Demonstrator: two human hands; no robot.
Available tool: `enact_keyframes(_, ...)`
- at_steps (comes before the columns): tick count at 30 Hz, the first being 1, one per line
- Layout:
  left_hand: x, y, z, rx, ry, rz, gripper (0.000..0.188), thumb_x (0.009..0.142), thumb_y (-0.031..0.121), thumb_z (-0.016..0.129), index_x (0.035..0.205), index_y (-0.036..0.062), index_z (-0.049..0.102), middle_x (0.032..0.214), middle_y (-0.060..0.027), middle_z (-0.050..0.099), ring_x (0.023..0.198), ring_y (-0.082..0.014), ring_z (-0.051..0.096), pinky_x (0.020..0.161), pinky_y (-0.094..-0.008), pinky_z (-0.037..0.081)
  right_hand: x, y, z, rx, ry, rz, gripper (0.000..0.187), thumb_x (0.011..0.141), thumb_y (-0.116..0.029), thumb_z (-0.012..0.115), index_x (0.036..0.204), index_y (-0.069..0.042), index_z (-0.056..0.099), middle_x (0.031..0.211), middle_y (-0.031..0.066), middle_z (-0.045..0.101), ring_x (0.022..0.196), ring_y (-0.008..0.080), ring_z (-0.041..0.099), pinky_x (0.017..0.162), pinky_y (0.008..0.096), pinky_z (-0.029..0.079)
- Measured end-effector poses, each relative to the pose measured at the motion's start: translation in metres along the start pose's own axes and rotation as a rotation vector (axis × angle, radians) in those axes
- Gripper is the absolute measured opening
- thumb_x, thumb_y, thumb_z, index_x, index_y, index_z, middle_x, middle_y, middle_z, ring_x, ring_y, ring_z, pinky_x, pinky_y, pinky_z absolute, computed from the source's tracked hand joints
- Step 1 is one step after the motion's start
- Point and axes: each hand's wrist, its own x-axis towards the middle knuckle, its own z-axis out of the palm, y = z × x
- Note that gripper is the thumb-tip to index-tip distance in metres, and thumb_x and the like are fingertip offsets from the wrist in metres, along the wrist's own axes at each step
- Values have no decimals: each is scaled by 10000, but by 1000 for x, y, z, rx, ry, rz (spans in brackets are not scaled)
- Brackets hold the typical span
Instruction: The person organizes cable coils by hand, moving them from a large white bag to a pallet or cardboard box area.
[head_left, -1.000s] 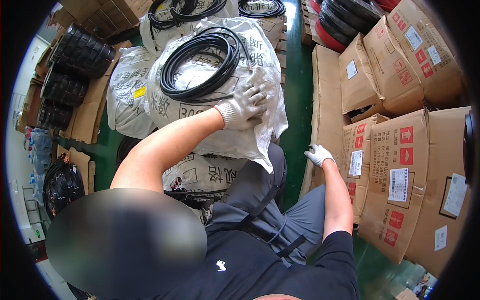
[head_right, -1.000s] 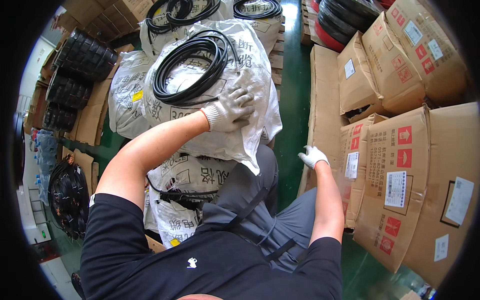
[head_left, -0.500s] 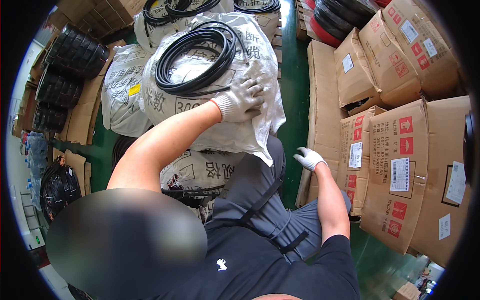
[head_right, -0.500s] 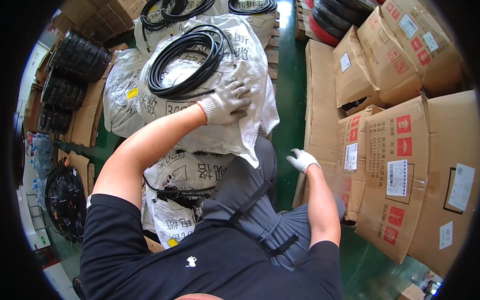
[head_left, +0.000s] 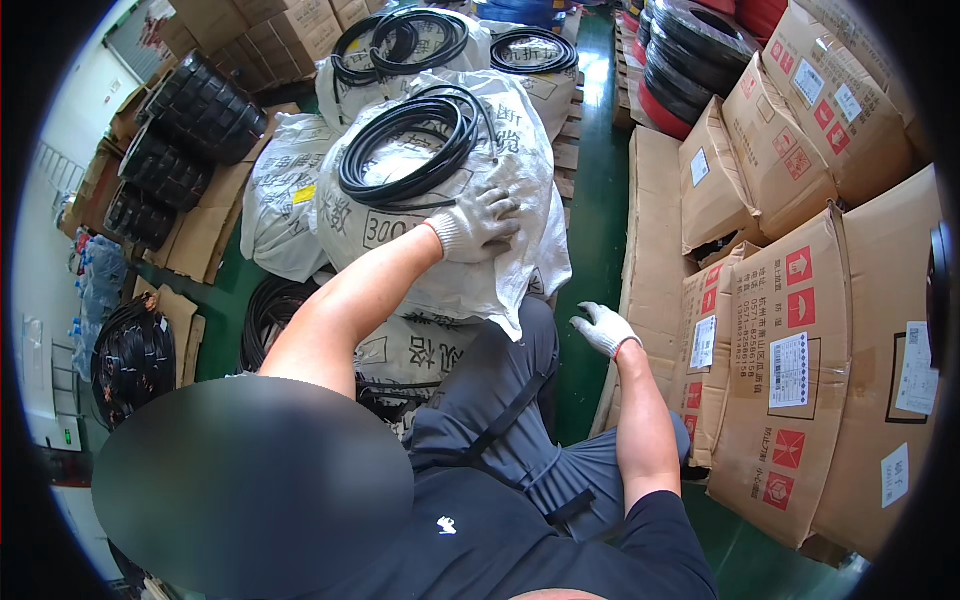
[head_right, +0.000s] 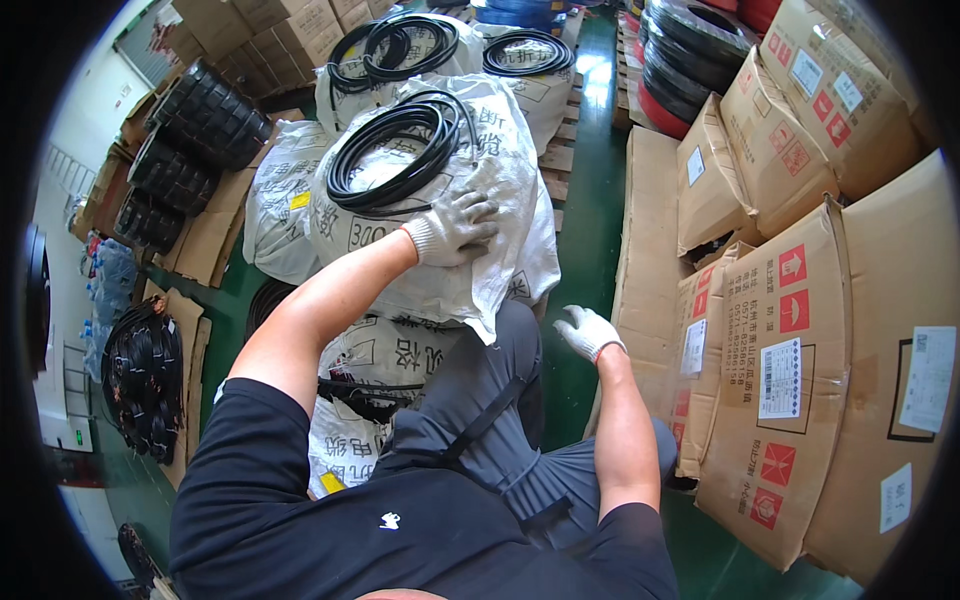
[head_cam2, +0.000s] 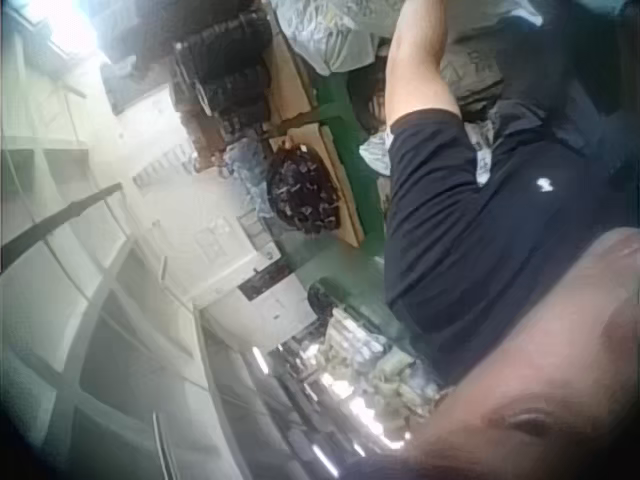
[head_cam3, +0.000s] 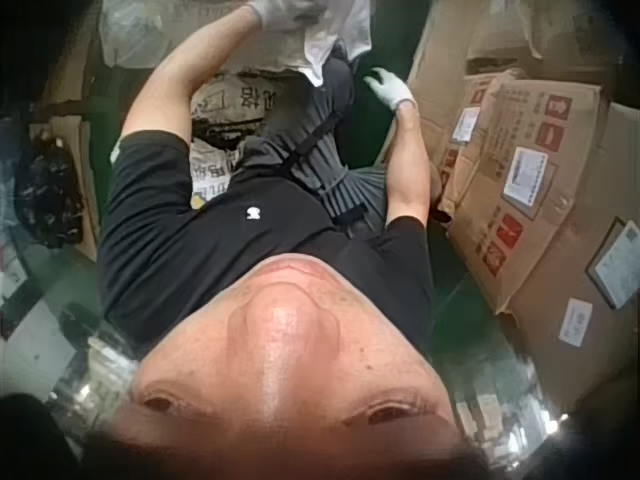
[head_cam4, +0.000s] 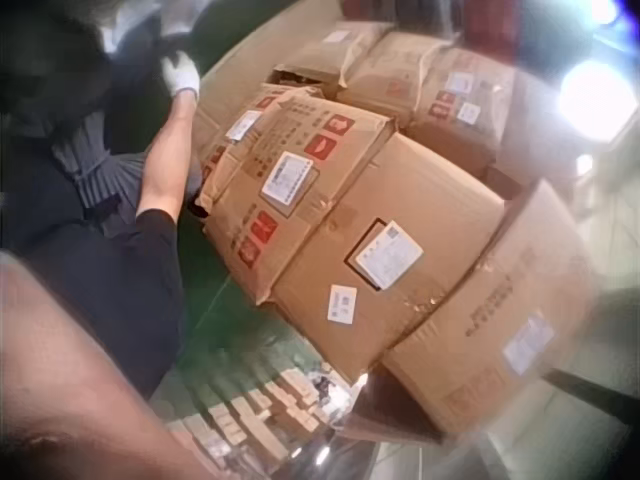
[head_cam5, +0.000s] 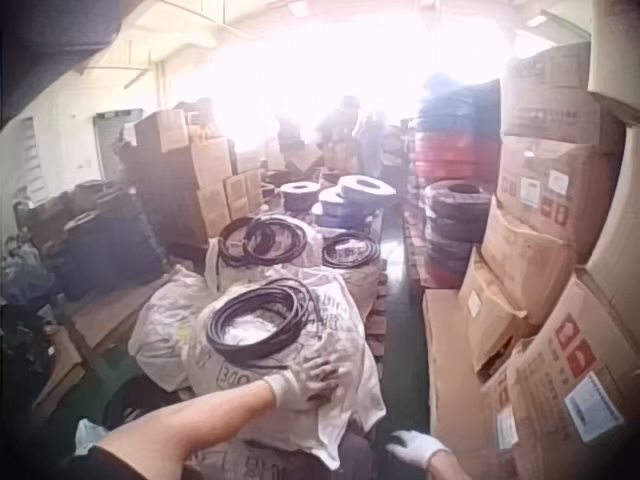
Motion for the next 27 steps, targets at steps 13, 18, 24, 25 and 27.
enact_keyframes(13,12,4,-1,31,167,52,494,858,374,826,1294,147,779,1448,-172,690,1388,-424,611,1236,-605,415,-6,-4,-14,-61,5,-93,676,1061,-597,556,1541,-123,612,1548,223,635,1419,410,608,1201,472,477)
enact_keyframes(18,6,9,2,33,128,17,484,852,392,822,1267,145,790,1443,-170,698,1377,-436,616,1215,-604,428,-11,-8,-13,-72,-14,-63,664,1070,-585,545,1542,-121,605,1520,240,646,1401,424,619,1185,485,489)
enact_keyframes(24,2,7,-1,0,106,18,514,872,393,798,1318,140,755,1476,-190,668,1401,-450,590,1229,-599,413,-18,-6,-13,-57,35,-61,671,1067,-579,547,1560,-126,591,1533,244,632,1403,428,617,1190,496,490)
enact_keyframes(25,-1,9,0,-5,101,13,514,868,388,801,1316,139,756,1475,-189,668,1402,-447,588,1230,-600,410,-19,-3,-10,-41,46,-58,681,1062,-584,550,1568,-130,586,1548,247,621,1409,429,613,1195,499,488)
enact_keyframes(27,-9,6,-1,-10,100,5,515,871,393,802,1316,138,757,1476,-190,668,1406,-444,588,1233,-600,406,-16,-9,-10,-41,70,-49,695,1053,-580,571,1582,-129,576,1569,248,603,1435,428,591,1210,496,476)
